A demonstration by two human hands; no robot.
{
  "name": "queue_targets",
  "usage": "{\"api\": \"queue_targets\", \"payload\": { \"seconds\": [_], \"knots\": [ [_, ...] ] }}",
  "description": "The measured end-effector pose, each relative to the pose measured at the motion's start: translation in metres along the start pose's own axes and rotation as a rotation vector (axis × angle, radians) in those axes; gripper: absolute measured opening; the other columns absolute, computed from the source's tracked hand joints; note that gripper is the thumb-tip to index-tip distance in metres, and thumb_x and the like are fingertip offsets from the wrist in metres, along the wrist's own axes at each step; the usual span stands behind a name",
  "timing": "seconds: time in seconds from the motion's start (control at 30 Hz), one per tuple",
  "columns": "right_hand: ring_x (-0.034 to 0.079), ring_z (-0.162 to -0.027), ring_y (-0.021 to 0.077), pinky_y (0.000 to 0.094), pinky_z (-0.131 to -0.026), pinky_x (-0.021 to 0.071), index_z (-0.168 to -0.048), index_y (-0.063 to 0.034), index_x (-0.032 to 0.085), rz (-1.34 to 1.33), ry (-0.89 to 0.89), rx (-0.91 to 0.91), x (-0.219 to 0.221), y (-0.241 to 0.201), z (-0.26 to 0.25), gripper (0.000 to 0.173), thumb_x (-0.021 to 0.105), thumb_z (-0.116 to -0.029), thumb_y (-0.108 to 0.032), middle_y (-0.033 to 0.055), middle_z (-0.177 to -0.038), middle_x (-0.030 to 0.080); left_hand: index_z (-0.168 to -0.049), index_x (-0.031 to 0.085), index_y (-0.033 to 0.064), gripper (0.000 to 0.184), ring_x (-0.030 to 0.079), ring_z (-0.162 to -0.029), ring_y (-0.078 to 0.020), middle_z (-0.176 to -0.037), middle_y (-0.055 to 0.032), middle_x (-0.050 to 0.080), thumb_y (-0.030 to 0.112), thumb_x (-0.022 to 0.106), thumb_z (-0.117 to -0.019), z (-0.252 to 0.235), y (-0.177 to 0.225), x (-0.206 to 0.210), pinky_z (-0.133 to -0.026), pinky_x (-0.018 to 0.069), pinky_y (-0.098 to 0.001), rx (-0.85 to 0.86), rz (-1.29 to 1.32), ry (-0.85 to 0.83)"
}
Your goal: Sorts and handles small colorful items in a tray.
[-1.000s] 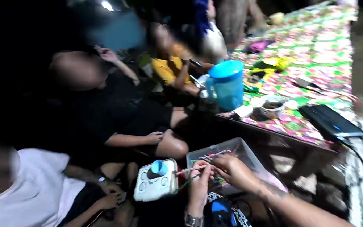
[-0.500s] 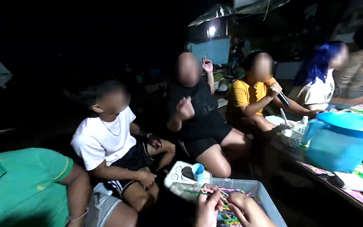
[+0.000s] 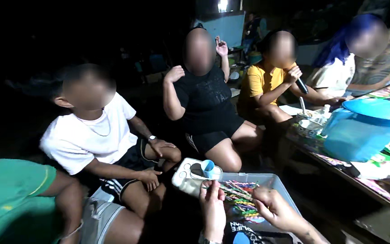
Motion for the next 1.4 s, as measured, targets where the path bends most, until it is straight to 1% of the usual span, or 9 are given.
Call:
{"api": "queue_targets", "payload": {
  "seconds": [0.27,0.37,0.5,0.63,0.83,1.0,1.13,1.3,1.4],
  "knots": [
    [0.049,-0.06,-0.0007,0.0167,-0.058,0.0442,-0.084,-0.0017,0.059,-0.017,0.353,0.269,-0.057,-0.017,0.018,0.035,0.039,-0.1046,-0.022,-0.0011,-0.066,0.051,-0.102,0.049,0.0097,0.009,0.059,-0.065,-0.0008,-0.079,0.0059,0.057,0.002,0.046,-0.1042,-0.006,-0.005,-0.007,-0.065,0.054,-0.0163,0.129,-0.068,0.098],
    [0.053,-0.068,-0.0013,0.018,-0.067,0.0486,-0.095,0.0027,0.062,0.011,0.415,0.368,-0.086,-0.029,0.022,0.036,0.038,-0.1085,-0.02,-0.0006,-0.075,0.056,-0.104,0.05,0.007,0.004,0.057,-0.063,-0.0014,-0.078,0.005,0.057,0.003,0.049,-0.1024,0.008,-0.022,0.016,-0.062,0.0525,-0.0179,0.053,-0.245,-0.097],
    [0.053,-0.064,0.0012,0.0207,-0.062,0.0503,-0.104,0.0039,0.061,0.124,0.52,0.375,-0.142,-0.052,0.021,0.031,0.039,-0.1085,-0.018,0.0008,-0.077,0.057,-0.106,0.053,0.0006,0.009,0.06,-0.073,-0.0045,-0.086,0.0007,0.059,0.003,0.051,-0.098,0.035,-0.044,0.053,-0.068,0.0543,-0.0231,0.022,-0.485,-0.46],
    [0.054,-0.07,-0.0035,0.0185,-0.069,0.051,-0.106,0.0021,0.058,0.183,0.625,0.27,-0.193,-0.062,0.01,0.028,0.037,-0.11,-0.015,-0.0051,-0.083,0.056,-0.114,0.057,-0.0007,0.017,0.062,-0.078,-0.0049,-0.092,-0.0014,0.063,0.002,0.058,-0.0973,0.05,-0.06,0.066,-0.072,0.0552,-0.0245,-0.046,-0.638,-0.559],
    [0.055,-0.067,0.0068,0.0282,-0.066,0.0505,-0.105,0.006,0.062,0.224,0.266,0.518,-0.164,-0.023,0.05,0.031,0.042,-0.1074,-0.017,0.0064,-0.081,0.06,-0.114,0.055,0.0076,0.012,0.058,-0.073,-0.002,-0.092,0.003,0.056,0.012,0.054,-0.1034,0.049,-0.057,0.063,-0.067,0.052,-0.0203,0.004,-0.59,-0.516],
    [0.069,-0.096,0.0451,0.0689,-0.082,0.0526,-0.127,-0.0114,0.069,0.483,-0.461,1.032,-0.094,0.022,0.103,0.029,0.059,-0.1011,-0.02,0.0221,-0.106,0.072,-0.123,0.052,0.0018,0.024,0.059,-0.073,-0.0082,-0.091,-0.0029,0.06,0.007,0.055,-0.1,0.043,-0.048,0.049,-0.067,0.0529,-0.0258,-0.01,-0.59,-0.516],
    [0.066,-0.112,0.0438,0.0672,-0.092,0.0502,-0.138,-0.0118,0.062,0.378,-0.555,0.938,-0.074,0.016,0.081,0.037,0.05,-0.107,-0.028,0.0211,-0.126,0.066,-0.138,0.043,-0.0069,0.047,0.063,-0.079,-0.0115,-0.095,-0.0079,0.062,0.008,0.058,-0.0963,0.039,-0.045,0.05,-0.07,0.0552,-0.0281,-0.019,-0.717,-0.66],
    [0.07,-0.092,0.042,0.0629,-0.082,0.0542,-0.103,0.0001,0.073,0.171,-0.702,0.757,-0.051,-0.055,0.066,0.022,0.062,-0.1012,-0.019,0.0228,-0.097,0.071,-0.136,0.049,-0.0039,0.043,0.063,-0.078,-0.0121,-0.095,-0.0072,0.063,0.012,0.059,-0.0965,0.029,-0.033,0.035,-0.07,0.0549,-0.0294,-0.026,-0.771,-0.668],
    [0.068,-0.094,0.0485,0.0698,-0.081,0.0512,-0.113,0.002,0.07,0.166,-0.949,0.929,-0.029,-0.072,0.093,0.023,0.059,-0.1007,-0.014,0.0277,-0.098,0.07,-0.13,0.055,-0.0021,0.036,0.063,-0.077,-0.0122,-0.095,-0.0076,0.064,0.012,0.058,-0.0972,0.019,-0.031,0.027,-0.07,0.0549,-0.0293,-0.041,-0.805,-0.651]
  ]
}}
Point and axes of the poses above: each hand's wrist, its own z-axis away from the middle knuckle, its own x-axis out of the palm, y = z × x, the point moved 6 cm from there along -z, towards the middle knuckle
